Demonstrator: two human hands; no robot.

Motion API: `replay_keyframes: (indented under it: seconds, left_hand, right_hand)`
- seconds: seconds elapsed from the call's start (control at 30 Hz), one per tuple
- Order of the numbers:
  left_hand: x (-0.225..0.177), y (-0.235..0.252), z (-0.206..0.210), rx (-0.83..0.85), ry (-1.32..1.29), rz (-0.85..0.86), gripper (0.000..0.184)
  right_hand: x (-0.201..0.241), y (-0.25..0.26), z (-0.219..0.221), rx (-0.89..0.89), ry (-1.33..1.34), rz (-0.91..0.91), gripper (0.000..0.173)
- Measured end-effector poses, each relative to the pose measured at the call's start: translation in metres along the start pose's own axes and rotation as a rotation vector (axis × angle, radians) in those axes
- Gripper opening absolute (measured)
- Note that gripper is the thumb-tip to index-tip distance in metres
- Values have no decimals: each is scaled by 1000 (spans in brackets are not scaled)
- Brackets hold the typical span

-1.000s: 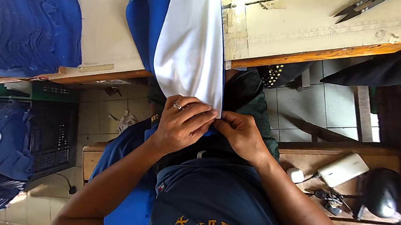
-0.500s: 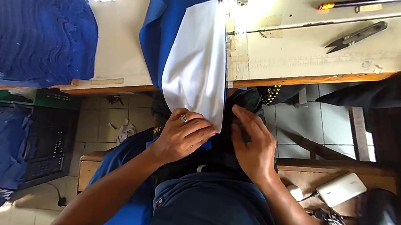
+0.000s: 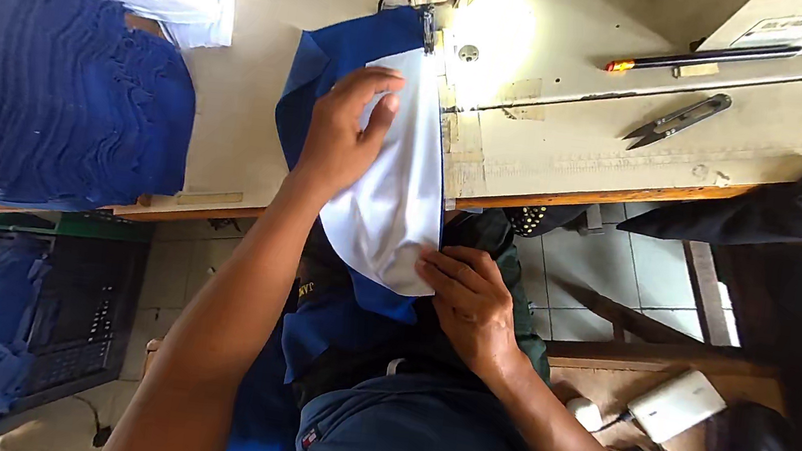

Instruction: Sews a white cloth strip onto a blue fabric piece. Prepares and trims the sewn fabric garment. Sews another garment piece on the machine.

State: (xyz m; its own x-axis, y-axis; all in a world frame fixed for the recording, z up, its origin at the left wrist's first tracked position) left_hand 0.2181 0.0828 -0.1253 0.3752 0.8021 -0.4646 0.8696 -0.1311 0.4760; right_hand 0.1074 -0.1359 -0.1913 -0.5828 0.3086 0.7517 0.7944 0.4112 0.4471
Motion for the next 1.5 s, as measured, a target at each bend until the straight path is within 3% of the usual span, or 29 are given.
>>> replay_keyframes:
  seconds: [0.13,0.43,0.97,1.5]
  left_hand:
    - [28,13,19,74,91,26,37]
    - [8,28,27,69,196,80,34]
    - [32,44,38,99,226,85,37]
    - [65,83,41,176,357,70,40]
  right_hand:
    - [4,2,-4,21,-10,41,26]
    - [-4,4,-1,65,-5,80,26]
    - [6,34,-19,105,-64,79,25]
    - [-10,73,-6,90,-136,59,24]
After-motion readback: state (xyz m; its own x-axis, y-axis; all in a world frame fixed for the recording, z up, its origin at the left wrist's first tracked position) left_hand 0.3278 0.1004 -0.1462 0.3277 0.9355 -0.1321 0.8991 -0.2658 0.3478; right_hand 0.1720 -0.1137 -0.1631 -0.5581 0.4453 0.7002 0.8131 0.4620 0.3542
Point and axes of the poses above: each hand's wrist, its own y-axis towards the middle knuckle, its own z-axis out of the palm, x = y × z, the point moved 9 cm from there along y, towards the middle knuckle, and after that the axes turned 5 degrees about z, right-handed, at the moved point
